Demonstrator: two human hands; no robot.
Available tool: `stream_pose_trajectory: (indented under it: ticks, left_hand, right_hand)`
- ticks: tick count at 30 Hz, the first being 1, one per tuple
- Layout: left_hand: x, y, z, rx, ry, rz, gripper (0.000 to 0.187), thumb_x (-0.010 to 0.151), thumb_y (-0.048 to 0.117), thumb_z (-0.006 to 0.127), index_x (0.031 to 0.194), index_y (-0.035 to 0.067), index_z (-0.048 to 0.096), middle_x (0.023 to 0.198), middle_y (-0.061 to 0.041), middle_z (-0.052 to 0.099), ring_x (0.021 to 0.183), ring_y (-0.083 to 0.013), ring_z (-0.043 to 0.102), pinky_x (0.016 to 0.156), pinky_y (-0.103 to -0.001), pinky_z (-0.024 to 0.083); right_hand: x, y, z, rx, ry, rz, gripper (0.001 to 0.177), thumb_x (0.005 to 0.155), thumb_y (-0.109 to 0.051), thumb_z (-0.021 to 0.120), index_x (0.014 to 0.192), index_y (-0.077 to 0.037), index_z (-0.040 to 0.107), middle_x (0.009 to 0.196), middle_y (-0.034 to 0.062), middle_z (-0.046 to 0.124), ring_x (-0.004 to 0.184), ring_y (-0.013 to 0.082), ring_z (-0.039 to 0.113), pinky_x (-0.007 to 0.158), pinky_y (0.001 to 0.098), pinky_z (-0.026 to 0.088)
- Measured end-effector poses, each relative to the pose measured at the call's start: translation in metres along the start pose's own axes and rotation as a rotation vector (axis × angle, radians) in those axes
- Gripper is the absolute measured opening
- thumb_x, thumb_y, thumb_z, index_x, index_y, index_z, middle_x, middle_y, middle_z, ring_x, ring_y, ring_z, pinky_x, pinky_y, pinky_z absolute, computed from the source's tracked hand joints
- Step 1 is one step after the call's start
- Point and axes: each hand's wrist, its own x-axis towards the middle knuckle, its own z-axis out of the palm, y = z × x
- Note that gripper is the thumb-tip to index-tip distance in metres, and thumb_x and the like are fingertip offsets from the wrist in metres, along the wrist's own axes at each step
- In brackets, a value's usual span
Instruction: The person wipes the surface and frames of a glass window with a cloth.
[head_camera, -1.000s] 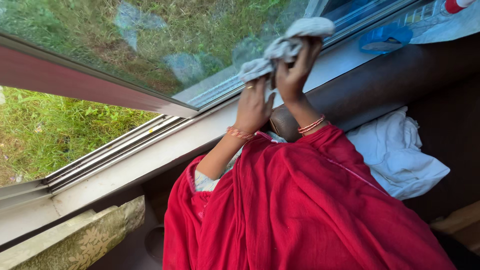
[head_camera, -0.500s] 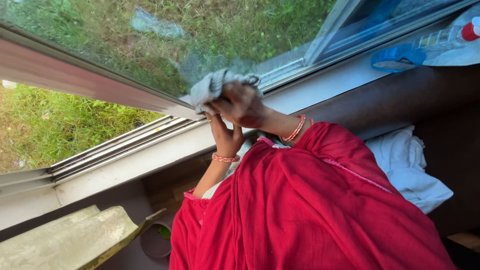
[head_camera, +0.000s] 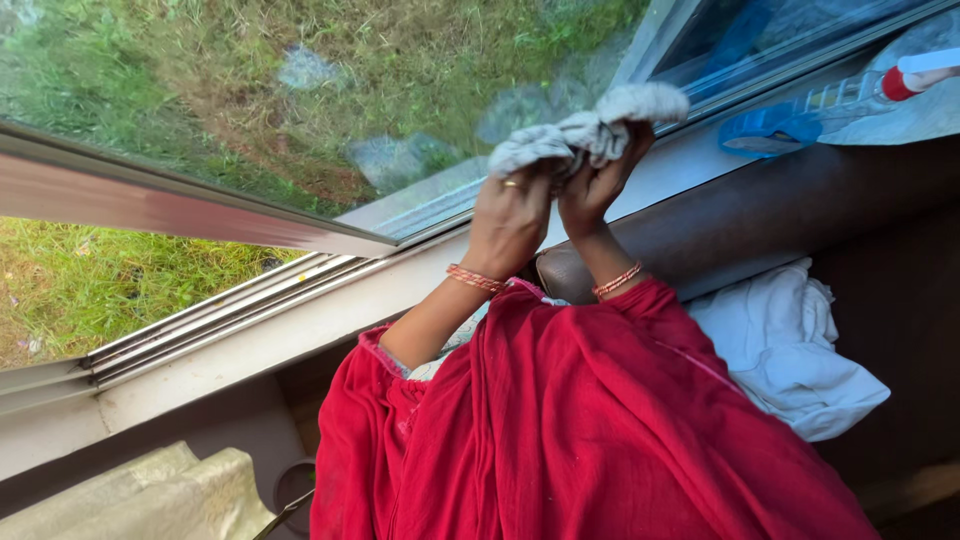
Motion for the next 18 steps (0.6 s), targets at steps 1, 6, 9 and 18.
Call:
stream_pose_trajectory:
  ticks: [1, 6, 9, 18]
  left_hand:
    - [0.000, 0.002, 0.007, -0.018, -0.043, -0.021, 0.044, 0.090, 0.004, 0.061, 0.134, -0.001, 0.058, 0.128, -0.019, 0.060, 0.114, -0.0364, 0.061, 0.097, -0.046, 0.052]
    - [0.005, 0.004, 0.015, -0.119, -0.134, -0.090, 0.046, 0.090, 0.002, 0.060, 0.136, -0.003, 0.057, 0.131, -0.022, 0.060, 0.114, -0.0398, 0.060, 0.096, -0.046, 0.051]
    - [0.014, 0.006, 0.001, -0.158, -0.124, -0.104, 0.052, 0.092, 0.003, 0.061, 0.141, -0.008, 0.049, 0.133, -0.026, 0.056, 0.122, -0.0434, 0.059, 0.104, -0.048, 0.051]
    - [-0.081, -0.052, -0.008, -0.231, -0.057, -0.322, 0.064, 0.087, 0.012, 0.075, 0.141, -0.007, 0.047, 0.134, -0.035, 0.055, 0.115, -0.0502, 0.059, 0.093, -0.052, 0.051]
  right_hand:
    - [-0.007, 0.006, -0.001, 0.025, 0.021, 0.063, 0.047, 0.105, -0.011, 0.053, 0.147, 0.003, 0.042, 0.150, 0.0237, 0.041, 0.145, 0.0424, 0.043, 0.125, 0.0477, 0.030]
    - [0.006, 0.002, -0.005, -0.030, 0.044, 0.034, 0.045, 0.104, -0.007, 0.057, 0.146, 0.003, 0.046, 0.146, 0.0249, 0.044, 0.143, 0.0425, 0.046, 0.120, 0.0462, 0.034]
    - [0.042, -0.018, -0.001, -0.085, 0.033, -0.121, 0.047, 0.102, -0.007, 0.062, 0.146, 0.002, 0.046, 0.146, 0.0246, 0.043, 0.141, 0.0416, 0.047, 0.119, 0.0477, 0.036]
    - [0.039, -0.080, 0.042, -0.256, -0.292, -0.753, 0.044, 0.096, -0.015, 0.068, 0.137, -0.003, 0.058, 0.141, 0.0229, 0.048, 0.134, 0.0439, 0.043, 0.113, 0.0559, 0.032]
